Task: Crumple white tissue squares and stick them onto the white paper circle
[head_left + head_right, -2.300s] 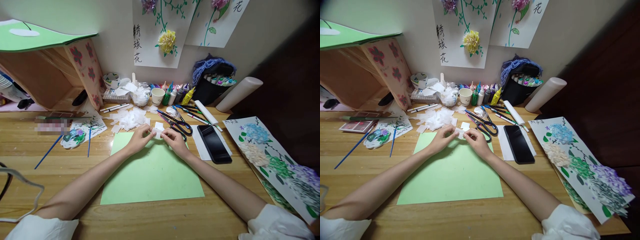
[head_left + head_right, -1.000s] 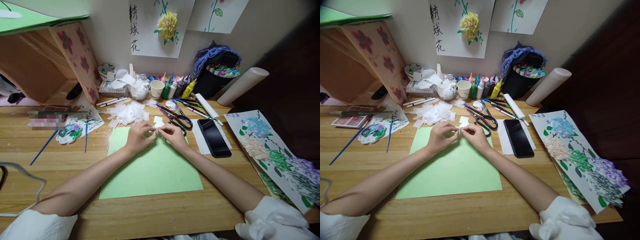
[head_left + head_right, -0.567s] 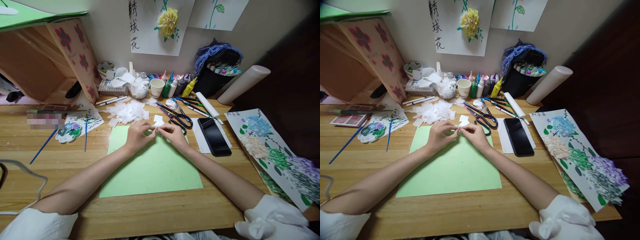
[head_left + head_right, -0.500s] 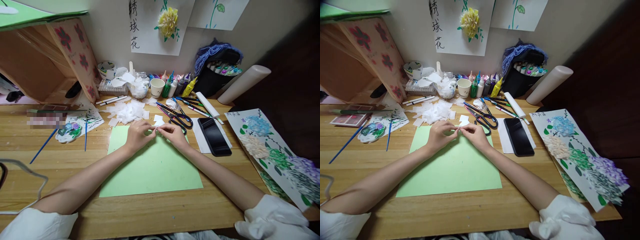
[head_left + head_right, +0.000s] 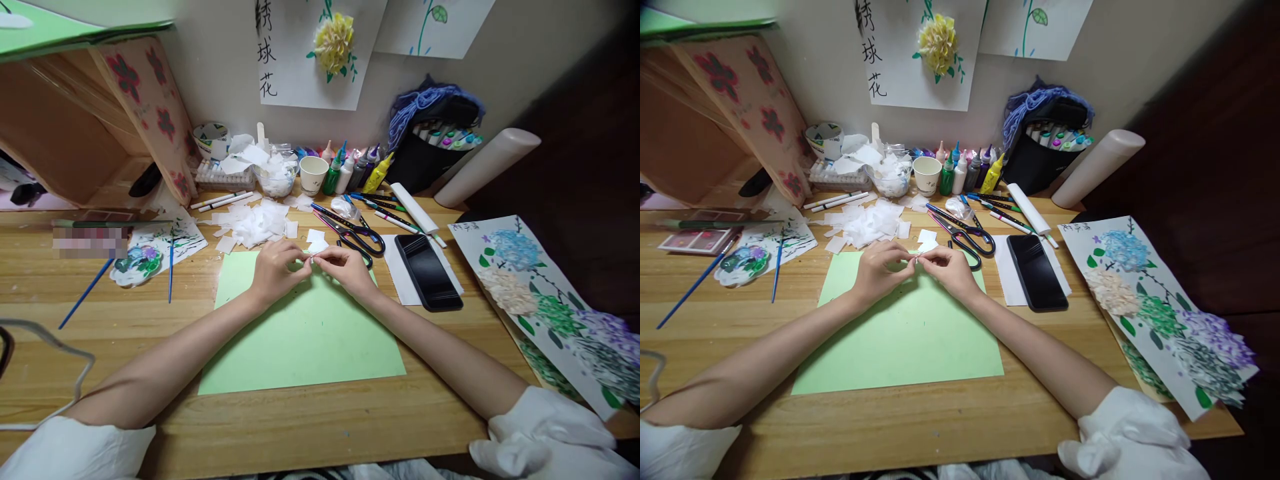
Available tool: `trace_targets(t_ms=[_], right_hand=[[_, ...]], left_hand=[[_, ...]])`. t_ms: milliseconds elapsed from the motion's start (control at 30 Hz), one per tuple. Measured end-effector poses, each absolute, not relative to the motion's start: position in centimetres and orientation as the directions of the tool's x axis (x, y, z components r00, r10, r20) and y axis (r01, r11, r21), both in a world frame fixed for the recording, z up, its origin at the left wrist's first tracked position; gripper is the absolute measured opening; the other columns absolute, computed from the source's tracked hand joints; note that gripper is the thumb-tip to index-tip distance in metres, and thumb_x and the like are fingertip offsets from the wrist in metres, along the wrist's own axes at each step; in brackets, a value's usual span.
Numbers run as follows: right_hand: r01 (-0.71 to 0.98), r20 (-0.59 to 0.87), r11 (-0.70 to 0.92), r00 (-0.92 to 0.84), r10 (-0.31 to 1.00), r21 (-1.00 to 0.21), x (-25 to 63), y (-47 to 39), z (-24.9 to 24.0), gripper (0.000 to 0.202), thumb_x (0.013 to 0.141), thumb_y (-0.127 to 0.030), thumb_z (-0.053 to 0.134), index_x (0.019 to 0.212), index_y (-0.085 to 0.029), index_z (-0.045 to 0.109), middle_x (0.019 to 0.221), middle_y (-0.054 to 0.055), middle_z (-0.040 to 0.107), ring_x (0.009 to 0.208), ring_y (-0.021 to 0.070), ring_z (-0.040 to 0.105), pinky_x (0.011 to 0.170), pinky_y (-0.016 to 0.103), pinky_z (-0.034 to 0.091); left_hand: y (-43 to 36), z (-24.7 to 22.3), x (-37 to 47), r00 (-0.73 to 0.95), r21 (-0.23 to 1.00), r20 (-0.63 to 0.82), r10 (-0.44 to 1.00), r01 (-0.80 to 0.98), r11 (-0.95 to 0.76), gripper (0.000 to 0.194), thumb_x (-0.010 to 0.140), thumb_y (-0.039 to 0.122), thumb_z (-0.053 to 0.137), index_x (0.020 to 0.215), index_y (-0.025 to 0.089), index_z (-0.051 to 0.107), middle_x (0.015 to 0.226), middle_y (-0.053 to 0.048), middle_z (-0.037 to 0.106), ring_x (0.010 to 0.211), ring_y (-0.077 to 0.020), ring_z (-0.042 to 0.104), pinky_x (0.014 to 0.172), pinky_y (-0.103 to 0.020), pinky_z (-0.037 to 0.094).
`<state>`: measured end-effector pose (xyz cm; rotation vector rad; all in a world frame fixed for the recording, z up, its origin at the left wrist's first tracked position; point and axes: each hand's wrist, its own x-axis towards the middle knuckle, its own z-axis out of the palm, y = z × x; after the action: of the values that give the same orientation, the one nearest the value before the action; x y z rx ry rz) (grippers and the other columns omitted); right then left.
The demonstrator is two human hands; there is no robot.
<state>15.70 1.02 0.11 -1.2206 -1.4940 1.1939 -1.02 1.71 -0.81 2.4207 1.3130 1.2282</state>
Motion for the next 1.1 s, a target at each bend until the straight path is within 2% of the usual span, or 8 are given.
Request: trace_targets(t_ms=[367, 500, 700, 800, 900, 1000, 1067, 1100], right_hand=[[0.161, 0.040, 0.068, -0.172, 0.984, -0.985, 15.8, 1.1, 0.0, 0.021, 0.073, -0.037, 0.064, 0.073, -0.017, 0.069, 0.075, 0.005, 0.068, 0.071, 0.0157, 0.059, 0.066, 0.028, 0.045], [0.158, 0.044, 0.071, -0.169, 0.985, -0.985, 15.8, 1.2, -0.3, 0.021, 0.073, -0.037, 0.063, 0.076, -0.016, 0.067, 0.077, 0.004, 0.067, 0.070, 0.0148, 0.058, 0.065, 0.028, 0.045], [0.231, 0.147, 0.170, -0.115, 0.982, -0.958, 16.0, 1.0, -0.9, 0.021, 0.075, -0.037, 0.062, 0.081, -0.017, 0.062, 0.082, 0.004, 0.062, 0.068, 0.0126, 0.054, 0.062, 0.026, 0.044], [0.243, 0.146, 0.168, -0.105, 0.984, -0.955, 15.9, 0.9, -1.1, 0.026, 0.074, -0.037, 0.062, 0.092, -0.017, 0.060, 0.084, 0.004, 0.060, 0.065, 0.0116, 0.051, 0.059, 0.025, 0.043], [0.243, 0.141, 0.168, -0.125, 0.982, -0.955, 15.7, 1.1, -0.8, 0.026, 0.076, -0.038, 0.060, 0.092, -0.018, 0.061, 0.084, 0.004, 0.061, 0.066, 0.0124, 0.052, 0.059, 0.025, 0.043], [0.355, 0.182, 0.204, -0.096, 0.979, -0.912, 16.8, 1.0, 0.6, 0.025, 0.081, -0.039, 0.052, 0.092, -0.018, 0.060, 0.088, 0.005, 0.061, 0.072, 0.0143, 0.054, 0.063, 0.027, 0.044], [0.543, 0.212, 0.204, -0.049, 0.976, -0.815, 18.8, 0.6, 1.7, 0.027, 0.082, -0.038, 0.051, 0.098, -0.018, 0.058, 0.092, 0.007, 0.060, 0.077, 0.0171, 0.055, 0.069, 0.030, 0.045], [0.667, 0.222, 0.181, -0.024, 0.975, -0.723, 20.2, 0.2, 2.2, 0.029, 0.081, -0.038, 0.053, 0.101, -0.018, 0.057, 0.094, 0.008, 0.058, 0.080, 0.0192, 0.054, 0.073, 0.032, 0.044]], left_hand=[[1.9, -0.8, -1.0, 0.353, 0.499, 0.530, 0.771, 0.606, -0.620, 0.017, 0.079, 0.029, 0.058, 0.088, 0.021, 0.070, 0.078, -0.003, 0.067, 0.073, -0.0148, 0.058, 0.066, -0.029, 0.041], [1.9, -0.8, -1.1, 0.349, 0.514, 0.520, 0.780, 0.601, -0.612, 0.017, 0.082, 0.030, 0.055, 0.088, 0.021, 0.069, 0.079, -0.003, 0.067, 0.075, -0.0148, 0.057, 0.066, -0.029, 0.041], [2.0, -0.3, -1.2, 0.312, 0.610, 0.468, 0.826, 0.562, -0.558, 0.019, 0.086, 0.030, 0.050, 0.085, 0.019, 0.066, 0.078, -0.003, 0.064, 0.071, -0.0138, 0.055, 0.065, -0.027, 0.042], [2.1, 0.0, -1.2, 0.329, 0.652, 0.454, 0.828, 0.511, -0.560, 0.017, 0.086, 0.030, 0.051, 0.084, 0.020, 0.064, 0.077, -0.003, 0.063, 0.069, -0.0129, 0.054, 0.063, -0.026, 0.042], [2.2, 0.2, -1.2, 0.344, 0.671, 0.432, 0.834, 0.495, -0.552, 0.018, 0.085, 0.031, 0.051, 0.080, 0.019, 0.062, 0.074, -0.002, 0.061, 0.068, -0.0126, 0.052, 0.062, -0.026, 0.041], [2.2, 0.3, -1.2, 0.340, 0.680, 0.427, 0.838, 0.490, -0.546, 0.017, 0.085, 0.032, 0.052, 0.078, 0.019, 0.059, 0.072, -0.001, 0.060, 0.066, -0.0123, 0.050, 0.062, -0.026, 0.040], [2.1, 0.4, -1.2, 0.352, 0.676, 0.428, 0.833, 0.487, -0.553, 0.016, 0.084, 0.032, 0.053, 0.076, 0.019, 0.058, 0.072, -0.001, 0.060, 0.066, -0.0122, 0.049, 0.061, -0.026, 0.039], [2.0, 0.4, -1.2, 0.369, 0.668, 0.427, 0.825, 0.486, -0.563, 0.016, 0.084, 0.031, 0.053, 0.075, 0.019, 0.057, 0.072, -0.001, 0.059, 0.066, -0.0123, 0.049, 0.062, -0.026, 0.039]])
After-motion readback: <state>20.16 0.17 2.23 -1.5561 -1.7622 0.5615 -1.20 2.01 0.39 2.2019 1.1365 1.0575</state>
